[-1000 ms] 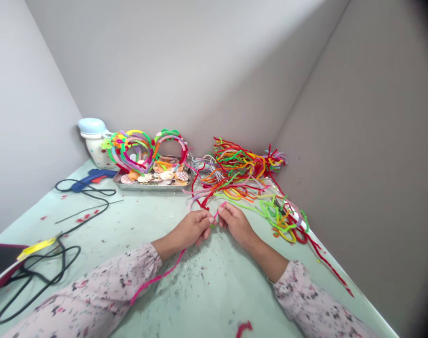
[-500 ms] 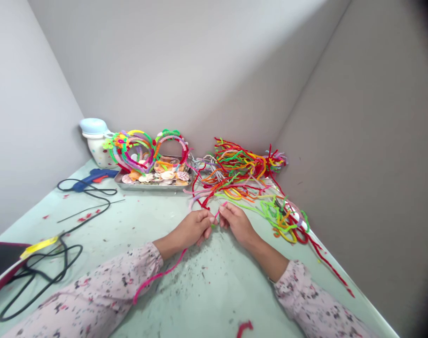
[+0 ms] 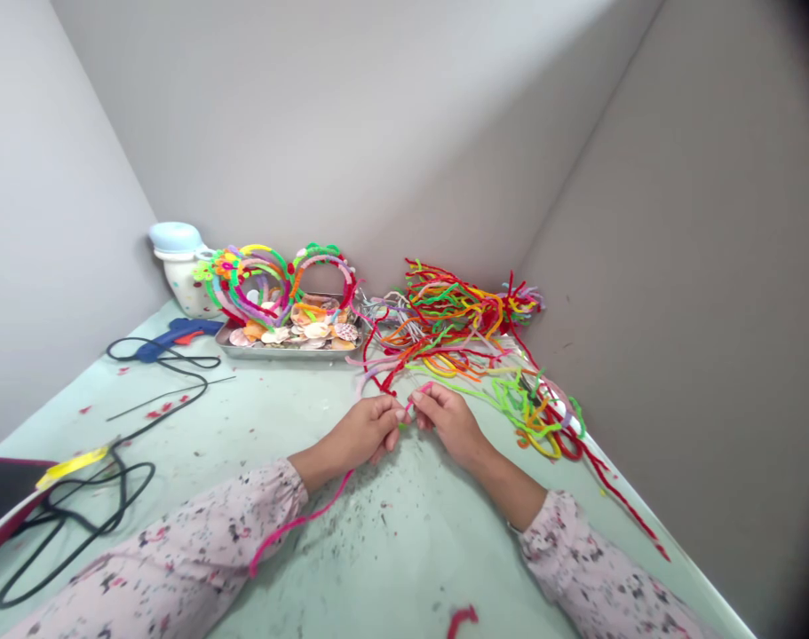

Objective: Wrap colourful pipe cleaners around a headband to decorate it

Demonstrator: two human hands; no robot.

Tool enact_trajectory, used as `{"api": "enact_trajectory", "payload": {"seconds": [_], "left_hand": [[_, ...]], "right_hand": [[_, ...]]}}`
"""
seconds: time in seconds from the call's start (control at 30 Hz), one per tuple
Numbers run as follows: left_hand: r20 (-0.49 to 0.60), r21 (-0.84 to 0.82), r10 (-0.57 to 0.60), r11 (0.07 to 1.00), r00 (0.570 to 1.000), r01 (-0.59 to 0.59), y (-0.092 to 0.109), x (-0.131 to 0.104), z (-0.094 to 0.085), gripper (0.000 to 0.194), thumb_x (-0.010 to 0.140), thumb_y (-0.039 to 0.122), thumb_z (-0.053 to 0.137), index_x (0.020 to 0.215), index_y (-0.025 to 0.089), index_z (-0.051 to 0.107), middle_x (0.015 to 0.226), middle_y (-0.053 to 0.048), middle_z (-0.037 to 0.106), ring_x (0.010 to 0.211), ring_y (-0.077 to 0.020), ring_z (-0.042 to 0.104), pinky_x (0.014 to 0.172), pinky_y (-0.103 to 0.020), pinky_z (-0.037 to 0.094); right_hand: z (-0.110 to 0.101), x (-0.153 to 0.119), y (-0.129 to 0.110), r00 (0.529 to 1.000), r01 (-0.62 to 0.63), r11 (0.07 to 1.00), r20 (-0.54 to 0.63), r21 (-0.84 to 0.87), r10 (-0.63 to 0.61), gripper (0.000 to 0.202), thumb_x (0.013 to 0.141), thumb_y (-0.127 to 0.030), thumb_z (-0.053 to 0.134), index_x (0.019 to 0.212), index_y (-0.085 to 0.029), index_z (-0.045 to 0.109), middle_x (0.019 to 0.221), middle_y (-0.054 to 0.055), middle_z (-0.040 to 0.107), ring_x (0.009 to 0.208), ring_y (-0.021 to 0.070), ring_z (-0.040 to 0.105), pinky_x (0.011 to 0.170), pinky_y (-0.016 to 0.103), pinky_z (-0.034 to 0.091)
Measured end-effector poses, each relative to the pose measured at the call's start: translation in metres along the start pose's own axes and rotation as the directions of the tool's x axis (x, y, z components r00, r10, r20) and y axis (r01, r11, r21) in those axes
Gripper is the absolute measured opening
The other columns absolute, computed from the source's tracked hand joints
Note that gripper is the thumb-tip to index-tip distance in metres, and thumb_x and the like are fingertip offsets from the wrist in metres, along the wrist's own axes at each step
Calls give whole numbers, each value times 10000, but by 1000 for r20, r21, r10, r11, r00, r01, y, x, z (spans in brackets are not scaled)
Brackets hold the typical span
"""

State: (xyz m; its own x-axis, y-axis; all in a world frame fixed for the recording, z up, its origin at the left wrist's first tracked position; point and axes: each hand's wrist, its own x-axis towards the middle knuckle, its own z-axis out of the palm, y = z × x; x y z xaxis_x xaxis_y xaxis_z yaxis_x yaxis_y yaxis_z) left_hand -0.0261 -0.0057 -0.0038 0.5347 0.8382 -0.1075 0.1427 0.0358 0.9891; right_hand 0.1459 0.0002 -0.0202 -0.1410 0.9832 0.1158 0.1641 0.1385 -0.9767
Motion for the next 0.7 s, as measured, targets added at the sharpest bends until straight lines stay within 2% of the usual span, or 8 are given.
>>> {"api": "enact_trajectory", "payload": {"seconds": [0.27, 0.57, 0.7], "left_hand": [[-13, -7, 9, 1000, 1000, -9, 1, 1, 2, 239, 849, 406, 447, 791, 177, 485, 488, 80, 469, 317, -48, 348, 333, -170, 246], [-21, -66, 14, 998, 1000, -15, -2, 2, 1, 245, 837, 412, 480, 800, 170, 478, 537, 63, 517, 346, -43, 396, 350, -162, 278], [-28, -86, 4, 996, 1000, -7, -3, 2, 0, 260, 827, 422, 494, 781, 167, 473, 555, 52, 543, 343, -42, 411, 355, -163, 294]], "right_hand": [[0, 1, 2, 999, -33, 995, -6, 92, 33, 335, 829, -472, 541, 652, -190, 504, 529, -36, 503, 487, 108, 416, 515, 253, 331], [-2, 1, 0, 1000, -11, 996, -23, 91, 13, 324, 834, -476, 542, 681, -190, 527, 545, -28, 515, 514, 116, 439, 542, 257, 354], [-1, 0, -4, 999, -28, 996, 28, 86, 26, 285, 829, -465, 549, 775, -187, 577, 559, -24, 529, 525, 124, 460, 546, 262, 367]]}}
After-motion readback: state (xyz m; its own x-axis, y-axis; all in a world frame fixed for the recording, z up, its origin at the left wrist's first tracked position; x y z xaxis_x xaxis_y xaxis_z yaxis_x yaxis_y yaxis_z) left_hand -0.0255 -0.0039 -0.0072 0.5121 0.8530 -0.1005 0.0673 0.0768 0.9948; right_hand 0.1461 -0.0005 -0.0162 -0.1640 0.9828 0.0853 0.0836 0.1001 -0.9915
